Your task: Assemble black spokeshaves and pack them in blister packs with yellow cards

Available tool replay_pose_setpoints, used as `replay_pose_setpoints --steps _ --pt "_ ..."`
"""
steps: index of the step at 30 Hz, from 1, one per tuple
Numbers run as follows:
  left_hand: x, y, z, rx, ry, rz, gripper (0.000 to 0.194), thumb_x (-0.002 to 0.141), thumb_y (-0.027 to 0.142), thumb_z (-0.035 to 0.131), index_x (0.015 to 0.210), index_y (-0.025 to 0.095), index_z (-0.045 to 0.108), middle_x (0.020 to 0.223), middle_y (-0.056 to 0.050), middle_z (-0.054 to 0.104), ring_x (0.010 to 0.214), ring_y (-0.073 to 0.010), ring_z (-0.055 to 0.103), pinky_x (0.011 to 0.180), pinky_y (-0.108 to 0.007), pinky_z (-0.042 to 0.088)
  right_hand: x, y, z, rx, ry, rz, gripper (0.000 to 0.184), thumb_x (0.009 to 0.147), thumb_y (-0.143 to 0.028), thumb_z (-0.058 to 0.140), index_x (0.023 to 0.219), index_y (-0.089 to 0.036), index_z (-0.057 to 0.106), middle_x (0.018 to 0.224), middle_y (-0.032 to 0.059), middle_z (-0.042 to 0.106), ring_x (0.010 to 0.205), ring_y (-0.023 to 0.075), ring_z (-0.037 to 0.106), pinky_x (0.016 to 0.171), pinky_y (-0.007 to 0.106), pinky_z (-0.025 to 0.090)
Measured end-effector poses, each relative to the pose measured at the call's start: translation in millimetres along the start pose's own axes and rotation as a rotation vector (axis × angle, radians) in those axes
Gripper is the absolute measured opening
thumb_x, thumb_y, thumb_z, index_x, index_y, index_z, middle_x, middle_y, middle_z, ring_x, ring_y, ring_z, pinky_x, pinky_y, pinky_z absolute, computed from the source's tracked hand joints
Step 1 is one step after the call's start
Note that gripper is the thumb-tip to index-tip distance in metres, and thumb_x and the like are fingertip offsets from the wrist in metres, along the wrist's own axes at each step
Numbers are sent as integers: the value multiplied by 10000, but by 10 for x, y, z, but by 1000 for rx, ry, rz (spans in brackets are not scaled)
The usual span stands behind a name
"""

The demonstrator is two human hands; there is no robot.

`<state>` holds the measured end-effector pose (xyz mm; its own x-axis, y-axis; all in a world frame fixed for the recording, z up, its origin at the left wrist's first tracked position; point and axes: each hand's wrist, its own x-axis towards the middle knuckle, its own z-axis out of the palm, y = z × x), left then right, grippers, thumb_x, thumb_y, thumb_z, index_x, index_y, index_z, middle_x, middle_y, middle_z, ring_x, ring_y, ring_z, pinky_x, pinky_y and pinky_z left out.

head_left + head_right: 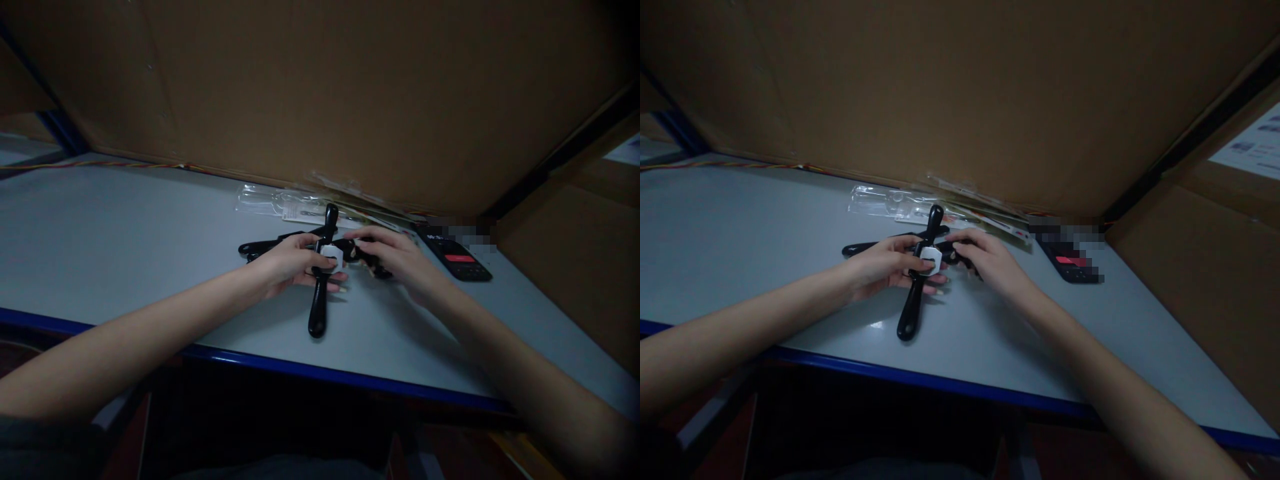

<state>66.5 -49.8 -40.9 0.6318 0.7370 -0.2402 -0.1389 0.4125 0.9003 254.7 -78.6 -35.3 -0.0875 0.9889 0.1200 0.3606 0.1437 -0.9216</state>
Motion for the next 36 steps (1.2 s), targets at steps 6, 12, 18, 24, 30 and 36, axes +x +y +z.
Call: replay_pose_setpoints --steps 6,12,18,24,30,36 --pt "-4 33 14 -49 -29 -64 279 819 124 577 1088 58 544 1047 -196 672 815 -247 707 812 -453 540 -16 -36 -53 116 50 -73 394 667 -223 738 1049 -247 649 1093 49 655 819 166 638 705 315 519" --pt "-3 41 12 -67 -48 -153 268 842 219 509 1019 40 599 894 -178 712 812 -233 699 852 -413 516 -35 -70 2 65 47 -59 226 616 -297 787 751 -187 642 791 27 676 689 157 637 609 293 516" --pt "-20 33 39 -58 -106 -173 272 863 269 473 967 70 627 915 -152 718 842 -236 694 897 -453 491 -68 -68 113 38 9 -146 171 668 -268 751 784 -175 667 748 25 676 657 145 628 612 288 509" --pt "-6 35 46 -89 -115 -186 309 880 293 440 1003 77 625 958 -148 713 865 -247 691 877 -443 499 -69 -25 110 -29 74 -230 169 773 -288 658 911 -195 684 912 46 620 742 153 626 627 299 524" --pt "18 15 28 -99 -53 -194 330 866 290 462 1032 49 613 946 -175 704 866 -259 690 868 -443 507 -83 -50 26 -294 159 -302 78 766 -261 672 801 -192 673 802 39 678 745 172 623 657 310 464" --pt "7 15 49 -113 -94 -176 329 867 284 446 1045 57 604 911 -165 703 846 -237 686 912 -441 479 -93 -35 73 -296 195 -228 109 771 -248 639 780 -202 541 527 -54 522 471 96 469 468 241 325"
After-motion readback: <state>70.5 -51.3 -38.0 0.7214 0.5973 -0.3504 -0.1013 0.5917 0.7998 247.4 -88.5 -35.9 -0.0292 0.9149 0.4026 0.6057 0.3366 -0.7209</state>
